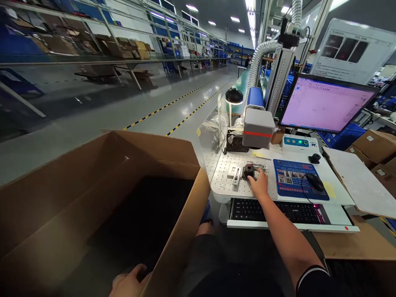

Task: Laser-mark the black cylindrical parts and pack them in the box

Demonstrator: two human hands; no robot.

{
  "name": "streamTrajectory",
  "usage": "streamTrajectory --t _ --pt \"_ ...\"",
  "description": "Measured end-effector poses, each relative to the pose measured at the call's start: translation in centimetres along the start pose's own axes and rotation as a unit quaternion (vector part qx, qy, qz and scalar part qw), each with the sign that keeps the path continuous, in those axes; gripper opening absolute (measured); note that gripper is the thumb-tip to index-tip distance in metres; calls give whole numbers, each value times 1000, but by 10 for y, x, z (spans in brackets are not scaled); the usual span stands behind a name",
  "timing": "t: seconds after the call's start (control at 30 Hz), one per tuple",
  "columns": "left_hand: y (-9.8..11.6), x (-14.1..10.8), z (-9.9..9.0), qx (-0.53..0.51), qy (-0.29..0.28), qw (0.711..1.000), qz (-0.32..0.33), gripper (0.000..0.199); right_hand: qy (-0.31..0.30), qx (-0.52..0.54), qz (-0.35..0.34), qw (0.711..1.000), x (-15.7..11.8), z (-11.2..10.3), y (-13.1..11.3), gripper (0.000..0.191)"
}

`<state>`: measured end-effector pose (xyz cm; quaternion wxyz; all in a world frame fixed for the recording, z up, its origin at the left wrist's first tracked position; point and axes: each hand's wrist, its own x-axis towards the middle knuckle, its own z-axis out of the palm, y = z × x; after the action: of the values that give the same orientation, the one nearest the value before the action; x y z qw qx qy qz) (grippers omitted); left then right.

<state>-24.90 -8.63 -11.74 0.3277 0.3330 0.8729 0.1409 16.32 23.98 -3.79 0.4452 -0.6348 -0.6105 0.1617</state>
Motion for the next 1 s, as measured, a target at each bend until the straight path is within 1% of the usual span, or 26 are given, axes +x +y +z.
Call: streamTrajectory --t 0.1,0.17,0.23,0.27,0.33,0.4,0.47,0.6,0.77,0.9,1.0 --pt "0 1 4 24 23 999 15 64 0 -17 -62 998 -37 -37 5 52" --pt "2 2 6 45 28 998 22 64 -17 -18 -95 995 -72 -63 12 47" --pt "6 3 8 67 17 997 18 68 -37 -18 -106 993 -107 -82 20 46" --pt "8 3 8 77 13 997 13 70 -48 -20 -103 993 -123 -88 23 47" --pt "12 3 8 91 11 996 4 74 -67 -25 -88 994 -148 -94 30 48" --pt "16 1 8 97 16 995 7 75 -82 -28 -72 994 -162 -94 34 50" --pt "19 -1 6 97 16 995 11 75 -92 -30 -67 993 -169 -91 37 52" --pt "24 -4 3 95 -2 996 -2 75 -111 -33 -72 991 -172 -86 41 56" --pt "23 -3 1 89 -6 996 -1 75 -130 -40 -57 989 -174 -86 42 56" --pt "20 -1 1 82 1 997 5 80 -113 -32 -74 990 -166 -89 38 53" --pt "19 0 2 87 0 996 6 82 -87 -26 -94 991 -149 -90 31 49"
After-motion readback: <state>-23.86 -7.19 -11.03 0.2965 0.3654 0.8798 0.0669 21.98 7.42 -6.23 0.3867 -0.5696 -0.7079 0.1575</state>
